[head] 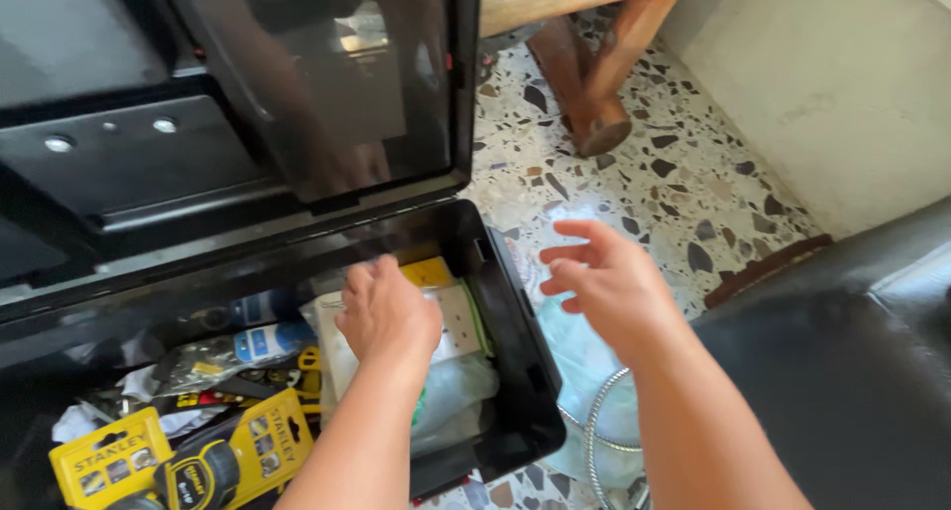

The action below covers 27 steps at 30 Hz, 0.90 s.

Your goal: The person organizes various items into a red and black toolbox. They place electrical sockets, a flexible metal hose, a coiled white extension cord, and a plastic bag into the box, then close and secure the latches.

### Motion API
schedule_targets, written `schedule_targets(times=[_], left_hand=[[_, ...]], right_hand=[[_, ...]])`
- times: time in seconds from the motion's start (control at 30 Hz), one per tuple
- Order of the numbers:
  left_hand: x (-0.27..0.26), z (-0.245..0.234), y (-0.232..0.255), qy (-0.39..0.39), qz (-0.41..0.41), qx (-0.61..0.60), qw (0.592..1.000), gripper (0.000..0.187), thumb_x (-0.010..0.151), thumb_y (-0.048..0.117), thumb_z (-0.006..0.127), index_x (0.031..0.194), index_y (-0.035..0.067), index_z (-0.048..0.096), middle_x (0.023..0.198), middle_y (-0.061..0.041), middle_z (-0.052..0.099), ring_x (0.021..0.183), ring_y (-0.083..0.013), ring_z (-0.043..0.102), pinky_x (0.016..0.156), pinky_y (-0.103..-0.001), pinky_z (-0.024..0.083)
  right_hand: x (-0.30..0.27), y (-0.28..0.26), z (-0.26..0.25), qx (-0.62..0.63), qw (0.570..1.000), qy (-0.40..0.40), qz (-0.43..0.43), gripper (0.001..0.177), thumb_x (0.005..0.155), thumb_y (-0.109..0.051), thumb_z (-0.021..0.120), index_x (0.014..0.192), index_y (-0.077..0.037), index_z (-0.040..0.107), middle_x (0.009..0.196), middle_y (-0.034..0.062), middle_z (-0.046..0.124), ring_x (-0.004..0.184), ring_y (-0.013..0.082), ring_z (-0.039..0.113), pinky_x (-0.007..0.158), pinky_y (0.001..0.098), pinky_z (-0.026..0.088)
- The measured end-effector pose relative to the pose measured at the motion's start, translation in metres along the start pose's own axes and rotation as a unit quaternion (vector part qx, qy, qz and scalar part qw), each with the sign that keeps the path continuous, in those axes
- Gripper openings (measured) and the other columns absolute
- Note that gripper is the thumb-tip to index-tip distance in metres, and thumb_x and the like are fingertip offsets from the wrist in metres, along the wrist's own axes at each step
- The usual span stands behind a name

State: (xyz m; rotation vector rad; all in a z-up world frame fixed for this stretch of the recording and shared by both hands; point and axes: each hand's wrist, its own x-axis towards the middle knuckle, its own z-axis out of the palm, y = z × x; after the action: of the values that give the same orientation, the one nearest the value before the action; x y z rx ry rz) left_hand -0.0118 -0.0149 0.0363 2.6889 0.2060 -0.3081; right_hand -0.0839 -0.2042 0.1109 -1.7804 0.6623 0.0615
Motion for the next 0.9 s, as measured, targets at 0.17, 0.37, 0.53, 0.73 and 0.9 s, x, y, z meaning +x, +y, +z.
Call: schedule_targets(times=[0.17, 0.37, 0.53, 0.73, 0.9], left_hand=[[-0.043, 0.007, 0.048, 0.039, 0.136, -0.257, 0.956, 0.038, 0.085, 0.023, 0.070, 0.120, 0.011, 0.065, 0.117, -0.011, 0.067, 0.112, -0.0288, 0.065, 0.098, -0.043, 0.052], [-0.077, 0.060, 0.100, -0.326, 0.077, -0.585, 0.739, 0.067, 0.092, 0.036, 0.061, 0.148, 0.003, 0.046, 0.151, -0.018, 0.055, 0.139, -0.0246, 0.052, 0.116, -0.038, 0.037], [-0.058, 0.073, 0.102, -0.371, -0.011, -0.657, 0.657, 0.094, 0.091, 0.059, 0.054, 0.156, -0.005, 0.031, 0.164, -0.021, 0.031, 0.153, -0.0273, 0.025, 0.122, -0.042, 0.017], [-0.034, 0.065, 0.105, -0.388, 0.017, -0.645, 0.658, 0.104, 0.086, 0.071, 0.040, 0.161, 0.009, 0.003, 0.172, -0.008, -0.004, 0.157, -0.0198, -0.008, 0.120, -0.047, -0.003], [-0.031, 0.065, 0.113, -0.398, 0.003, -0.640, 0.657, 0.105, 0.089, 0.073, 0.036, 0.161, 0.008, -0.005, 0.170, -0.013, -0.010, 0.156, -0.0225, -0.014, 0.121, -0.048, -0.006]], right_hand=[[0.020, 0.043, -0.032, 0.021, 0.998, 0.036, 0.053, 0.047, 0.089, -0.007, 0.059, 0.136, -0.007, 0.059, 0.122, 0.0105, 0.074, 0.093, 0.0206, 0.073, 0.076, 0.0359, 0.056], [0.049, 0.143, -0.024, 0.113, 0.992, -0.035, 0.053, 0.036, 0.094, -0.014, 0.060, 0.127, -0.003, 0.069, 0.118, 0.0116, 0.075, 0.098, 0.0179, 0.071, 0.080, 0.0349, 0.058], [0.078, 0.214, -0.010, 0.013, 0.998, -0.047, 0.051, 0.039, 0.086, -0.016, 0.072, 0.123, -0.006, 0.066, 0.117, 0.0082, 0.077, 0.102, 0.0214, 0.071, 0.085, 0.0388, 0.055], [0.083, 0.240, 0.021, -0.191, 0.980, 0.007, 0.053, 0.049, 0.074, -0.024, 0.086, 0.116, -0.005, 0.069, 0.110, 0.0127, 0.076, 0.099, 0.0240, 0.072, 0.089, 0.0358, 0.056], [0.074, 0.227, 0.031, -0.208, 0.972, 0.048, 0.098, 0.030, 0.080, -0.027, 0.082, 0.102, -0.007, 0.075, 0.096, 0.0149, 0.076, 0.090, 0.0266, 0.072, 0.083, 0.0386, 0.055]])
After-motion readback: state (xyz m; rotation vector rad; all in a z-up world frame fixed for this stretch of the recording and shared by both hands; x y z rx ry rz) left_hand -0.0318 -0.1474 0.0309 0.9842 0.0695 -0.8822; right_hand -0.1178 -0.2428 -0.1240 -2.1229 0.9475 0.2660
